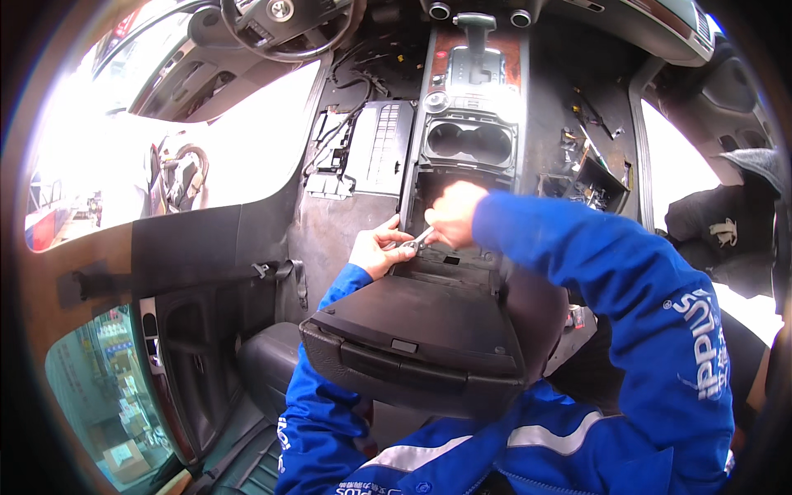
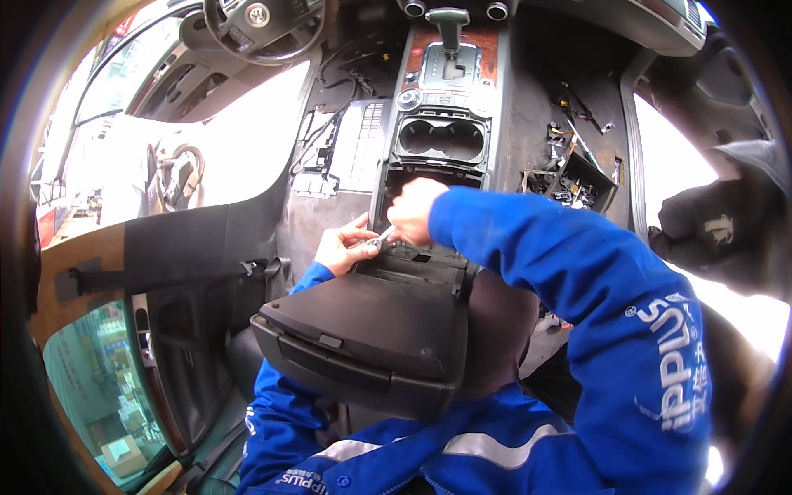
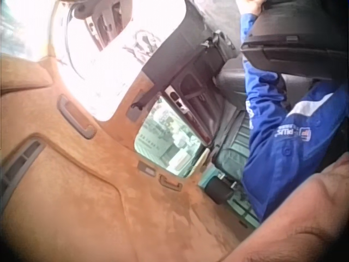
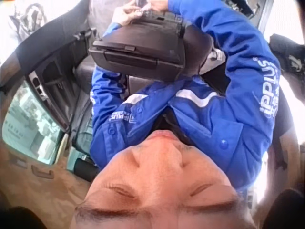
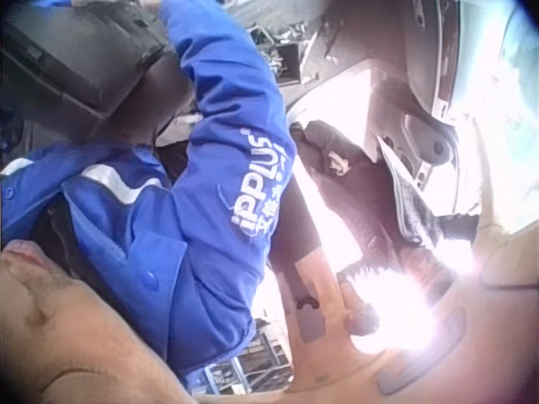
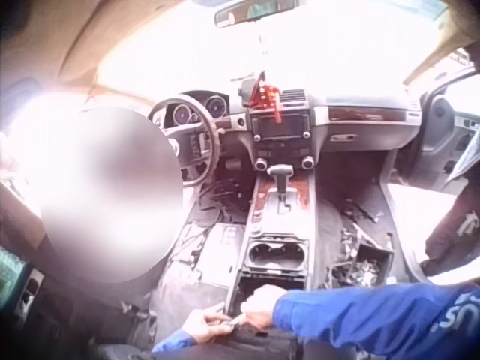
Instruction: The person removes the center console armrest from a car interior. They use a screwdriver to loosen screws, detach the armrest, and disconnect wiring underneath. A second person assists by holding parts and using a flashlight.
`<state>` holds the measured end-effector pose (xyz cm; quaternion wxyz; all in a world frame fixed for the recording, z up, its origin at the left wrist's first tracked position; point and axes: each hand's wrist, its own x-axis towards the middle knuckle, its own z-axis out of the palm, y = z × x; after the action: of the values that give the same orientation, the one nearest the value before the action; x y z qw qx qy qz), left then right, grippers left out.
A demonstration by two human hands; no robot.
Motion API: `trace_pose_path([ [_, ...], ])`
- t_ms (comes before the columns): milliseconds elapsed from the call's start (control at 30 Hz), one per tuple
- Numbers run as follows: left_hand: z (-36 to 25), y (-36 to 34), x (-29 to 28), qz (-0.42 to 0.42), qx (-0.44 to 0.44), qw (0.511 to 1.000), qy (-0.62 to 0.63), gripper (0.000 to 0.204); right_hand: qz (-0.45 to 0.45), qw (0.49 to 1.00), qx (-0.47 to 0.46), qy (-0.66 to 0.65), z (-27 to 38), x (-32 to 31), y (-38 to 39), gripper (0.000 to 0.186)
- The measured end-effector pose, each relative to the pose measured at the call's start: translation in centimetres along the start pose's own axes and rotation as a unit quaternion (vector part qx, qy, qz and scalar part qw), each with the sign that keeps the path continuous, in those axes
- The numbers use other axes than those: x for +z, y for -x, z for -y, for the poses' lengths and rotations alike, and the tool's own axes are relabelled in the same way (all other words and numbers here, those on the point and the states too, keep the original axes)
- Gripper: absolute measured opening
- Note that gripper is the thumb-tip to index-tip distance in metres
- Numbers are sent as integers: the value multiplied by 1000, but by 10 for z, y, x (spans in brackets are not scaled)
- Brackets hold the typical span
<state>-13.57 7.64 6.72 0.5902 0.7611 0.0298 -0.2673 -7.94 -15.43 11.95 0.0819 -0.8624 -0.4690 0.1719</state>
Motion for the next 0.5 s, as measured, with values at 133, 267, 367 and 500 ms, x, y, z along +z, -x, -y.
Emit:
trace_pose_path([
  [133, -1, 0, -1, -1, 24, 1000, -10, 32, 100, 940, 224, -239, 42, 15, 27, 48],
  [267, 2, 0, -1, -2, -40, 996, 77, 29, 248, 871, 229, -357, 12, 16, 1, 45],
  [367, 4, -1, -2, -23, -38, 996, 80, 28, 26, 999, 21, 3, -13, 9, -40, 38],
  [500, 7, 1, -1, -40, -90, 991, 96, 28, -142, 951, -242, 128, -23, -5, -92, 37],
])
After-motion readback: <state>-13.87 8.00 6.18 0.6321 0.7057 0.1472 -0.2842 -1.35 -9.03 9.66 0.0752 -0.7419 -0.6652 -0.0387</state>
